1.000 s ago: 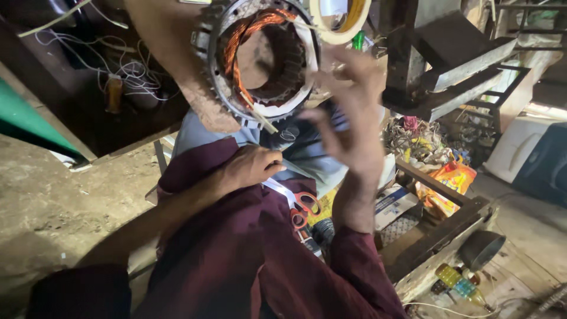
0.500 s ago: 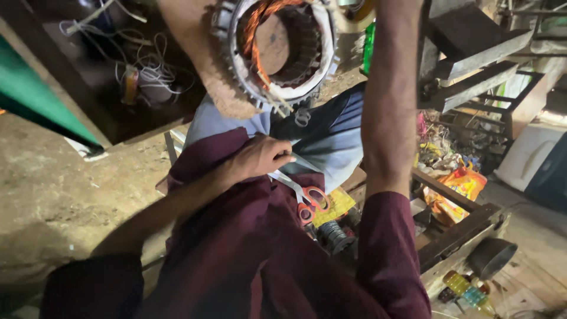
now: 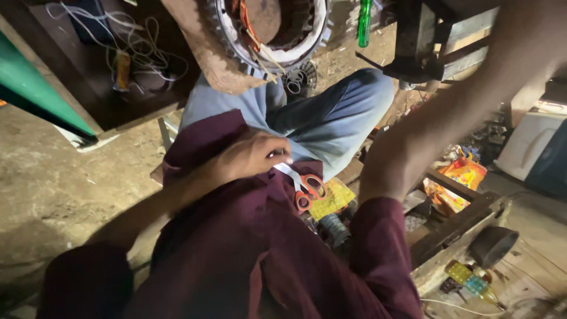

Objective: The person is repairing a motor stator by stripping, twisting, and taping wires. They use scissors to cut wires and electrical tape to insulate connections.

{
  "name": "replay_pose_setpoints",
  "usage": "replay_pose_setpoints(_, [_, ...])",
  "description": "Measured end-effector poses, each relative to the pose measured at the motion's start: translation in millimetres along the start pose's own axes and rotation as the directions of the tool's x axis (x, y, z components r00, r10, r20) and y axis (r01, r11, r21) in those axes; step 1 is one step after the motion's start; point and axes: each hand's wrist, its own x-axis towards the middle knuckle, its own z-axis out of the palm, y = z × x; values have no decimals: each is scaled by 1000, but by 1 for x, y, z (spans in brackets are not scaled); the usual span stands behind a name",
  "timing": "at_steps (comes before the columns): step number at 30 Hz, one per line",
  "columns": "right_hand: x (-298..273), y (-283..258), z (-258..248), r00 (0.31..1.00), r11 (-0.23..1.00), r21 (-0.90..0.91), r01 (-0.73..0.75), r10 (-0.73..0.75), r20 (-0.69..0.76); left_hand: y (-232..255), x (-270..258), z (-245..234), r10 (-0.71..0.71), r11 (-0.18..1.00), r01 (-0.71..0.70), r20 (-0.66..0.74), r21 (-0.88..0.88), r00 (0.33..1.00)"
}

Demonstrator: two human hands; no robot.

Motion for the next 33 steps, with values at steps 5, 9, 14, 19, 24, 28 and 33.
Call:
replay_pose_setpoints(5, [-121,-71,-23,985,866,499,18,-100,138,103,-47,-54,127,978,-156,-203,-137,971])
replay_pose_setpoints(9, [-182,-126,19,872,827,550,-115,-181,455,127,-36,-75,199,978,-162,-374,129,906])
replay_pose_setpoints(14, [-202,-156,56,886,888,419,-191,-28,463,115,-23,-64,79,996,-89,-523,6,849])
replay_pose_setpoints(19, [-189,-143,68,953,862,487,142,-253,169,101,-30,-58,-33,934,-182,-579,-308,814])
replay_pose_setpoints(24, [-171,-138,89,866,840,287,460,-496,64,103,-38,-79,-149,942,-34,-510,-333,847])
replay_pose_setpoints(28, [-175,-148,103,911,871,302,389,-412,16,113,-33,-94,25,994,-75,-490,-83,871])
replay_pose_setpoints(33, [-190,-141,106,980,914,366,175,-198,25,116,-24,-109,204,952,-77,-429,295,880])
